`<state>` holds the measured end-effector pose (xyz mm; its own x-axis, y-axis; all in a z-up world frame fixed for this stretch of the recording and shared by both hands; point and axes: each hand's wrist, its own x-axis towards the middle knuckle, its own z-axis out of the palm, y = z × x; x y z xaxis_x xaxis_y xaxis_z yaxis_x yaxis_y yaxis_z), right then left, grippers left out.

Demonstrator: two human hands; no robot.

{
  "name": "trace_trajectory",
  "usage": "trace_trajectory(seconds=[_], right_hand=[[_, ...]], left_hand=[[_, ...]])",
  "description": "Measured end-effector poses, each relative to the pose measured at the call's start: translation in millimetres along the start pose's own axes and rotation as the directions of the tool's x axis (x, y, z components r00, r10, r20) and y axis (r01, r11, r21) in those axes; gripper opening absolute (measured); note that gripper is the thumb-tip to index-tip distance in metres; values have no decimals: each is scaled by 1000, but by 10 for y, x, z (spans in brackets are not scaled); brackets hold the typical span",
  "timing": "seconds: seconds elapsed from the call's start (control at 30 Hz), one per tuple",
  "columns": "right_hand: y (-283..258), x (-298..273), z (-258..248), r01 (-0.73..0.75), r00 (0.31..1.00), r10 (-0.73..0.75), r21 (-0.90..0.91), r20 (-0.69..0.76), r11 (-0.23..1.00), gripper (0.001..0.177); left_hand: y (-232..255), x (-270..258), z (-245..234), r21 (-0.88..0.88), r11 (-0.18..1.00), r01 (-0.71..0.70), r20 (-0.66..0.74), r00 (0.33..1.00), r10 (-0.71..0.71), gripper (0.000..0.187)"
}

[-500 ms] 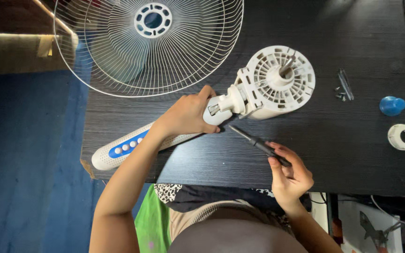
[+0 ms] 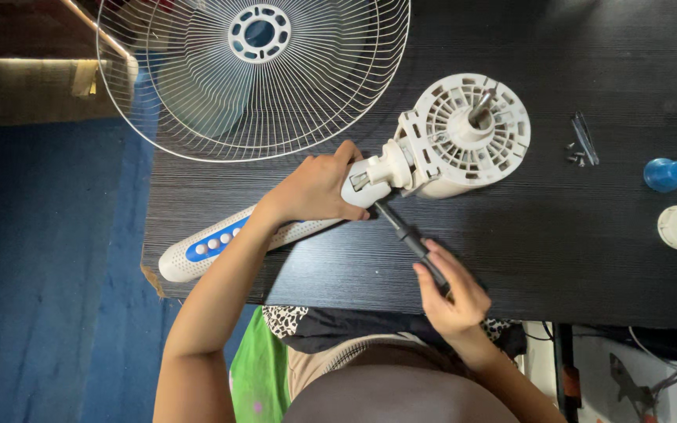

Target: The person removes the front grille of a table fan, unscrews the blue central cap, and detaches the fan blade. They then remove the rear motor housing and use a screwdriver to loosen screws on the motor assembly, placing parts on the table.

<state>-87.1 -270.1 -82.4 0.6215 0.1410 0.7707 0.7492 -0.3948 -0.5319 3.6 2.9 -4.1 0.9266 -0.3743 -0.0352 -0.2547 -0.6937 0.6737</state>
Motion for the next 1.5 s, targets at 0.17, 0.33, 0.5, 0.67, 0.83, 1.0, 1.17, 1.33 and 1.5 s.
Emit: trace_trajectory(seconds=[0.17, 0.33, 0.5, 0.67, 0.83, 1.0, 1.17, 1.33, 1.5], right_hand=[[-39, 31, -2, -132, 968, 159, -143, 192, 981, 34], [-99, 44, 2, -166, 964, 182, -94, 193, 982, 30], [-139, 53, -3, -186, 966, 193, -52, 172, 981, 30], [-138, 12, 17, -220, 956, 225, -47, 189, 974, 28], [-50, -13, 35, -802, 584, 683, 181, 438, 570, 28], [183, 115, -8, -862, 113, 465, 319, 878, -393, 41], [74, 91, 77, -937, 304, 593, 346, 746, 46, 36], [-168, -58, 259, -192, 941, 244, -224, 235, 956, 37], [-1, 44, 146, -536, 806, 446, 161, 388, 829, 40]], left_hand=[[-47, 26, -18, -57, 998, 22, 59, 998, -19, 81], [-50, 28, -18, -32, 999, 30, 63, 998, -28, 82], [-40, 32, -25, -54, 998, 31, 60, 998, -28, 82], [-38, 33, -23, -60, 997, 54, 77, 996, -49, 80], [-52, 38, -2, -68, 997, 48, 64, 997, -43, 80], [-65, 33, 23, -73, 997, 31, 55, 998, -27, 82], [-57, 36, 20, -40, 998, 52, 54, 997, -50, 83], [-32, 20, 22, -37, 998, 56, 40, 998, -54, 82], [-4, 31, 27, -14, 997, 71, 38, 997, -71, 82]])
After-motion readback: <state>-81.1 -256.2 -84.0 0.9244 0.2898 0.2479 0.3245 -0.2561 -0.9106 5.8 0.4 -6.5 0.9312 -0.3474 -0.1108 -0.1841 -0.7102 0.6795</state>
